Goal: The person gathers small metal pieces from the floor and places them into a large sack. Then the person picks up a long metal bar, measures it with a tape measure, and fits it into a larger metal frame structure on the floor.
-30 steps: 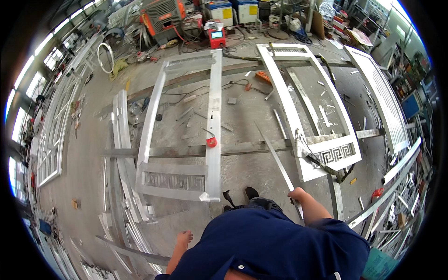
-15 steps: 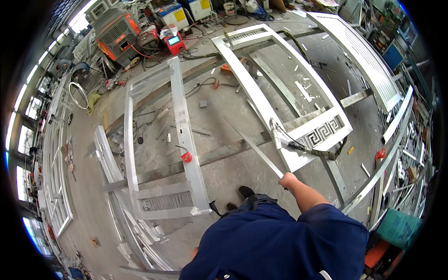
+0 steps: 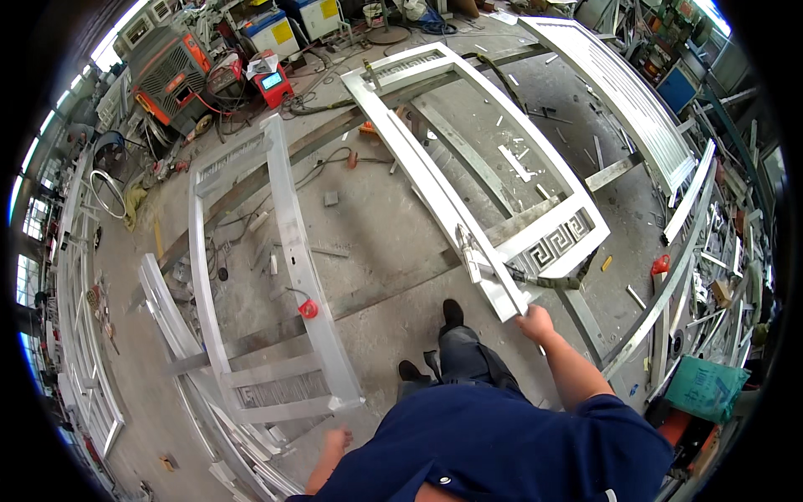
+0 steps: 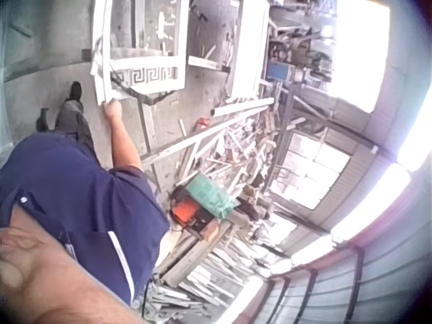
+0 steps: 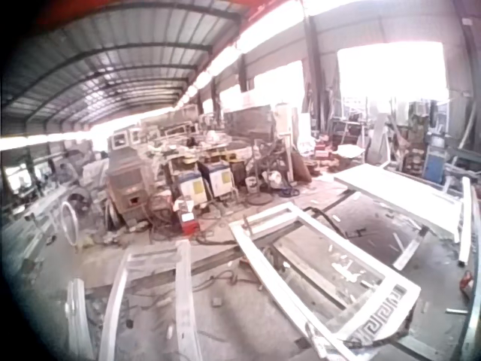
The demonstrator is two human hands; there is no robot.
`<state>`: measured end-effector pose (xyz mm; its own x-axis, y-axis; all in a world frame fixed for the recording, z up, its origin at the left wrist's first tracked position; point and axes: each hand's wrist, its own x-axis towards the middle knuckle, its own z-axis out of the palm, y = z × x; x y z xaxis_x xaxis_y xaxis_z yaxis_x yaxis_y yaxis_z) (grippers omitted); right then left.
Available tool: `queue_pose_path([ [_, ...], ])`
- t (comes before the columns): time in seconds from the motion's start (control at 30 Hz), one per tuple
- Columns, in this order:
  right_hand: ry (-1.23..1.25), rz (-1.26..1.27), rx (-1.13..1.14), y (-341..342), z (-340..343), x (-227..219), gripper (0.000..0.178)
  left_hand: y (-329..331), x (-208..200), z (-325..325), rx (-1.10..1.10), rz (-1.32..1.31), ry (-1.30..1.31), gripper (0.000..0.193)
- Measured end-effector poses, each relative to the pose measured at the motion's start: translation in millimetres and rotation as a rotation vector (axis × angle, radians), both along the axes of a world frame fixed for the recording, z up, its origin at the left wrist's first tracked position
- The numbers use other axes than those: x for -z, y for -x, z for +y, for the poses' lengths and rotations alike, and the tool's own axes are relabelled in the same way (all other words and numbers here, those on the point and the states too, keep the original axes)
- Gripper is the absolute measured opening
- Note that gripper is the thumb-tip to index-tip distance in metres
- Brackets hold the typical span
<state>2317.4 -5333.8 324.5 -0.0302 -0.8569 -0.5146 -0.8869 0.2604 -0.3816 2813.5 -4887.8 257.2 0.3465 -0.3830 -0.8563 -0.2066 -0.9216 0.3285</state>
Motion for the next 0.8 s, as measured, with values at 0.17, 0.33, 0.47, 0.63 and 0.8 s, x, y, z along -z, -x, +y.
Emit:
queue_pose_path([
  [0.17,0.067,0.055,0.017,-9,-113,31,0.035,-25,0,-149,-0.354,-0.025,0.060,0.035],
  [0.33,-0.040,-0.004,0.051,-29,-221,75,0.035,12,-47,-284,-0.348,-0.067,0.166,0.036],
  [0.47,-0.041,-0.042,0.017,-40,-277,118,0.032,55,-92,-334,0.142,-0.043,0.035,0.042],
  [0.63,-0.023,-0.076,-0.026,-49,-322,134,0.027,55,-97,-323,0.164,-0.047,-0.153,0.048],
  [0.8,-0.047,-0.069,-0.030,-52,-342,156,0.029,52,-112,-358,0.161,-0.072,-0.220,0.046],
])
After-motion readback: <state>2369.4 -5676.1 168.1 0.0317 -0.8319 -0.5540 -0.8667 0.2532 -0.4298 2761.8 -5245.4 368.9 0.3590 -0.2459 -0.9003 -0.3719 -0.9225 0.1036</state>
